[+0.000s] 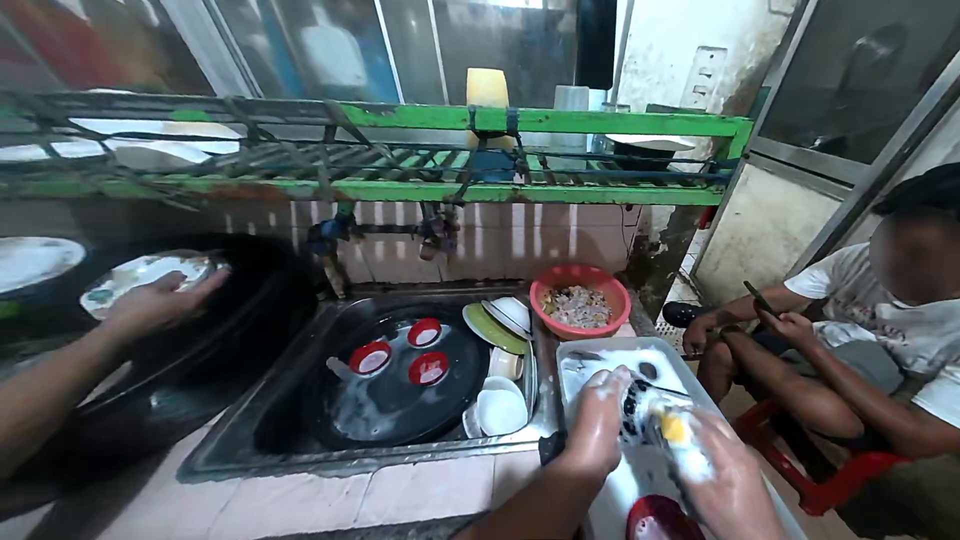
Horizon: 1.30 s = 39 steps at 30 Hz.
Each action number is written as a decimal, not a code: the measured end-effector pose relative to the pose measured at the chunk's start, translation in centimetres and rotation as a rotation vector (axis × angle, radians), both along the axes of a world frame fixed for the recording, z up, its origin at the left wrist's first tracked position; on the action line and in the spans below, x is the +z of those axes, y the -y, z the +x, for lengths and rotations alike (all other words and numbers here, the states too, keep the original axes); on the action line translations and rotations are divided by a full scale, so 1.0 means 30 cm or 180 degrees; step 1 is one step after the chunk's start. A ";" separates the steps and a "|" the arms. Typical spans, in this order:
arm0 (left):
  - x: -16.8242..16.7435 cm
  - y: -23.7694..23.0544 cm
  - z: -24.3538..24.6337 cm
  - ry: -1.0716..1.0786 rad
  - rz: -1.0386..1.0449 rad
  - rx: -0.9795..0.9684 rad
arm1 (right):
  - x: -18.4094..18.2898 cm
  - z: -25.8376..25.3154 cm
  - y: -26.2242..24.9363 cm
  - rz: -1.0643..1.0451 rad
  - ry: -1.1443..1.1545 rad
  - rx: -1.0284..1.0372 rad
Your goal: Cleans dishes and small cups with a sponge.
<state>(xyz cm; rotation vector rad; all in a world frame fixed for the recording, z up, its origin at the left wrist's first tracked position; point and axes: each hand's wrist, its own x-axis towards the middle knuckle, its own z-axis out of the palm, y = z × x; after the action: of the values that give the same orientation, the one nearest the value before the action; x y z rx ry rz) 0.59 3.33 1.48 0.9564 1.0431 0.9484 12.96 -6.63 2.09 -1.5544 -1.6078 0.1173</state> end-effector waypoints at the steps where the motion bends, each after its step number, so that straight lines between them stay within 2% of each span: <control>1: 0.010 -0.009 -0.013 0.0112 -0.0008 0.0041 | -0.001 0.005 0.004 0.0009 0.0053 0.0136; 5: 0.017 0.000 -0.019 0.0259 -0.0054 -0.0076 | 0.008 0.059 -0.049 0.0178 0.0268 -0.0009; 7: 0.014 -0.001 -0.023 0.0210 -0.0005 -0.0047 | 0.015 0.012 -0.065 0.0408 0.0470 0.0007; 10: -0.021 -0.041 -0.096 -0.0035 0.0464 0.0093 | -0.014 -0.046 -0.055 0.0332 0.0597 0.0330; 12: -0.049 -0.087 -0.203 -0.0605 0.1072 0.0269 | -0.047 -0.001 -0.021 -0.0371 0.0458 0.0350; 14: -0.065 -0.156 -0.361 -0.1572 0.1376 0.0587 | -0.070 0.089 0.030 -0.1164 0.0234 -0.0005; 17: -0.183 -0.283 -0.640 -0.3128 0.1039 0.0489 | -0.097 0.194 0.104 -0.1853 -0.0021 -0.0455; 19: -0.225 -0.329 -0.729 -0.3543 0.0695 0.0295 | -0.124 0.206 0.128 -0.1847 -0.0023 -0.0487; 21: -0.150 -0.286 -0.659 -0.3599 0.0858 0.0020 | -0.170 0.197 0.117 -0.1641 0.0168 -0.0446; 23: -0.050 -0.151 -0.493 -0.3301 0.1558 -0.0625 | -0.201 0.187 0.093 -0.1771 0.0343 -0.0401; 24: -0.022 -0.055 -0.404 -0.2967 0.1976 -0.1148 | -0.207 0.187 0.083 -0.1964 0.0419 -0.0356; 26: -0.062 0.112 -0.261 -0.1945 0.2667 -0.2504 | -0.209 0.189 0.064 -0.2567 0.0560 -0.0249; 27: -0.084 0.178 -0.197 -0.1954 0.3048 -0.3151 | -0.201 0.183 0.056 -0.2887 0.0618 -0.0195; 28: -0.102 0.230 -0.139 -0.2300 0.3231 -0.3741 | -0.192 0.175 0.050 -0.3140 0.0640 -0.0155; 29: -0.110 0.269 -0.090 -0.2739 0.3146 -0.4184 | -0.191 0.170 0.047 -0.3318 0.0653 -0.0134; 31: -0.144 0.306 -0.040 -0.3132 0.3061 -0.4314 | -0.202 0.175 0.043 -0.3509 0.0641 -0.0170; 33: -0.149 0.315 -0.028 -0.3129 0.2981 -0.4024 | -0.198 0.187 0.040 -0.3490 0.0448 -0.0311; 39: -0.111 0.217 0.014 -0.3019 0.1626 -0.3678 | -0.132 0.192 0.097 -0.2097 -0.0921 -0.1002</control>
<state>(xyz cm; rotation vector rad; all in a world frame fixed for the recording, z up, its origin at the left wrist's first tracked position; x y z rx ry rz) 1.01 -3.18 -1.85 2.2049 0.7368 -0.3093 18.73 -9.55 -1.87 -2.1482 -1.1267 0.7223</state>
